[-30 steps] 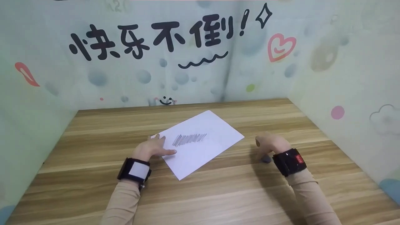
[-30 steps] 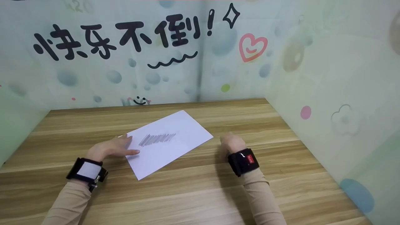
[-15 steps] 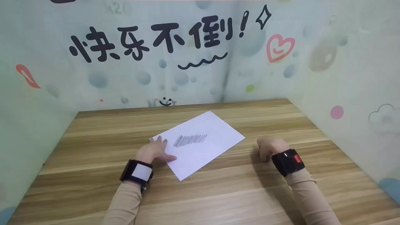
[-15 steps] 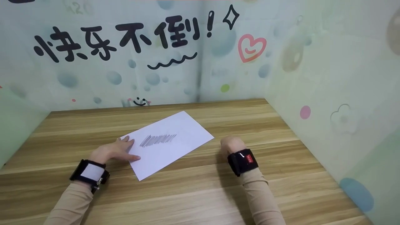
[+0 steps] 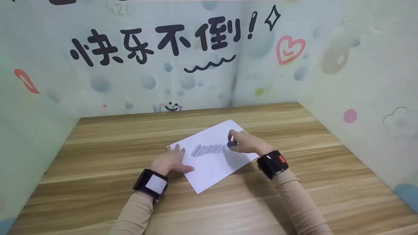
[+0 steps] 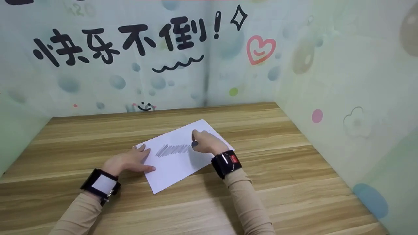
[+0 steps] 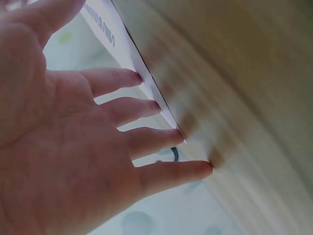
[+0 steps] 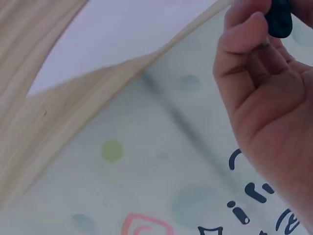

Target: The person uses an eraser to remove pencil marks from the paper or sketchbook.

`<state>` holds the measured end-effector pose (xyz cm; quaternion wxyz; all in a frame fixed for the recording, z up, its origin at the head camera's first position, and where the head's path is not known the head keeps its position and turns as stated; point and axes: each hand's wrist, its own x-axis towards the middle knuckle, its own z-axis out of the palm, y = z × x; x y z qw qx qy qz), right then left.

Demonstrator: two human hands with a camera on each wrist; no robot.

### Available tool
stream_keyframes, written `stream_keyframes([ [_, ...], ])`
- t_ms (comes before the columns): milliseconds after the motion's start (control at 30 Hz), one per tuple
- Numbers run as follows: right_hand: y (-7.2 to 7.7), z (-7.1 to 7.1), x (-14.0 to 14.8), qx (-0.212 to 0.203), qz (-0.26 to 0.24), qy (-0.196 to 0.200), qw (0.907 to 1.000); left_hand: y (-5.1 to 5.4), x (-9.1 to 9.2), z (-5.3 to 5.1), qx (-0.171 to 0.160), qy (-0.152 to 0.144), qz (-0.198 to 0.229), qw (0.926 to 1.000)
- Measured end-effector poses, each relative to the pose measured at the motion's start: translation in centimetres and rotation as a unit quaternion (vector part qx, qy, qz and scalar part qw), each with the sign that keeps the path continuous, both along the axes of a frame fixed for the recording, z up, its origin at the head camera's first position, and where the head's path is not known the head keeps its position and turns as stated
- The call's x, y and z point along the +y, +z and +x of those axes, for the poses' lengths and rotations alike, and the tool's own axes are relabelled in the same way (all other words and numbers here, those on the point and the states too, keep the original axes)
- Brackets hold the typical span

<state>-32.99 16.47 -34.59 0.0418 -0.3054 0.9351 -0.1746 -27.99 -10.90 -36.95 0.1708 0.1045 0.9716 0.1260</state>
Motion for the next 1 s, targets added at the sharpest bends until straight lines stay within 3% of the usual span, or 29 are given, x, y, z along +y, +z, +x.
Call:
stream_keyframes([
  [367,-1.6,-0.6,-8.0,0.03,-0.04,0.064,0.9967,-0.2,2.0,0.6,0.019,0.001,-0.036,0.9992],
  [700,-2.2,-0.4,-10.0,0.052,-0.009,0.066,0.9964,0.0,1.7,0.7,0.015,-0.005,-0.02,0.9997],
  [1000,-2.3,0.2,-11.0,0.074,0.001,0.036,0.9966,-0.3,1.5,0.6,0.012,-0.019,-0.022,0.9995],
])
